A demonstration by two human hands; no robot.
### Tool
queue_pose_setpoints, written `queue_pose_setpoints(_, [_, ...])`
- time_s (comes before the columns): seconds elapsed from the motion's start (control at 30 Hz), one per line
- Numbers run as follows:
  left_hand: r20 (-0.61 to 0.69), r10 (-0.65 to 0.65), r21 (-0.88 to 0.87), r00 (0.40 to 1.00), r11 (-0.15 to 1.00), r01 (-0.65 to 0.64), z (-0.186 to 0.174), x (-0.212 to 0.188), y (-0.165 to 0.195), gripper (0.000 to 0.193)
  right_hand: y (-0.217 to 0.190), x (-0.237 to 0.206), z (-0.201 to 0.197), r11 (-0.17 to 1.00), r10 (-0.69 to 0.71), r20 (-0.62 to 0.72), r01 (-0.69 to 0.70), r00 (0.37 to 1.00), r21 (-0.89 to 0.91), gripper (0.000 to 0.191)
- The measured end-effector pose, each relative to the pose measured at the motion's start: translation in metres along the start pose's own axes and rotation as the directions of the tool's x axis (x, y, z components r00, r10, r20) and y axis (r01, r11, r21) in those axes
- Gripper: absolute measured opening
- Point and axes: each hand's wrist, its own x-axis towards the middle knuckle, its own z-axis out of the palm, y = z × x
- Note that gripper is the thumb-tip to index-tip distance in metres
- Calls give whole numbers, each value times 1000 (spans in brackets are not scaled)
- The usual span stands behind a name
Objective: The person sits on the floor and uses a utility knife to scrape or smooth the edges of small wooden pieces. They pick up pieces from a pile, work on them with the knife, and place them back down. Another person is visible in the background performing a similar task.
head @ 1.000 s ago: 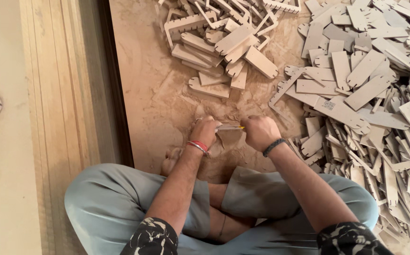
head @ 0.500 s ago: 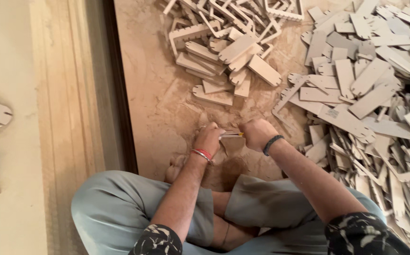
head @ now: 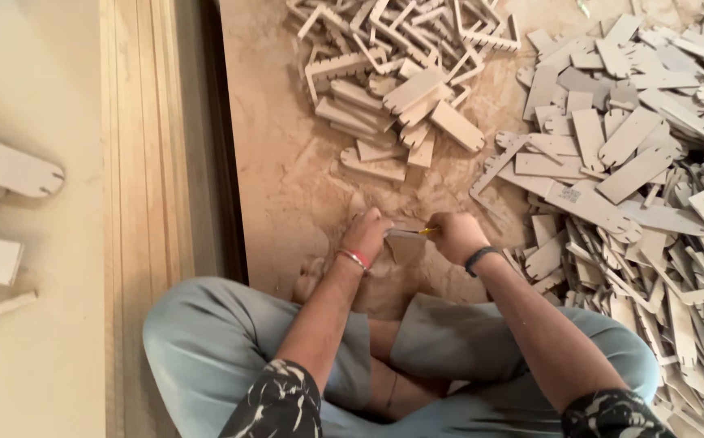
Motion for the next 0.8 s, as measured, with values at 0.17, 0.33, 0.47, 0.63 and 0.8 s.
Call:
queue_pose_setpoints(0.17, [45,16,39,999,999,-17,11,1,15,16,6,-14,-9,998,-19,-56,15,998,-66,20])
queue_pose_setpoints(0.33, [85,13,119,996,993,-23,15,3,15,15,-22,-27,-49,999,32,-108,-30,994,18,18])
queue_pose_setpoints(0.47, [77,59,130,995,989,-69,16,4,7,12,-29,-44,-83,989,118,-178,-99,977,114,18])
queue_pose_setpoints(0.63, [84,-64,-6,994,998,65,16,9,1,9,-23,-23,-50,1000,10,-181,-4,983,31,17])
queue_pose_setpoints(0.8, [97,-207,-129,974,967,218,11,9,2,19,-11,-4,-17,994,-79,-108,86,991,61,15])
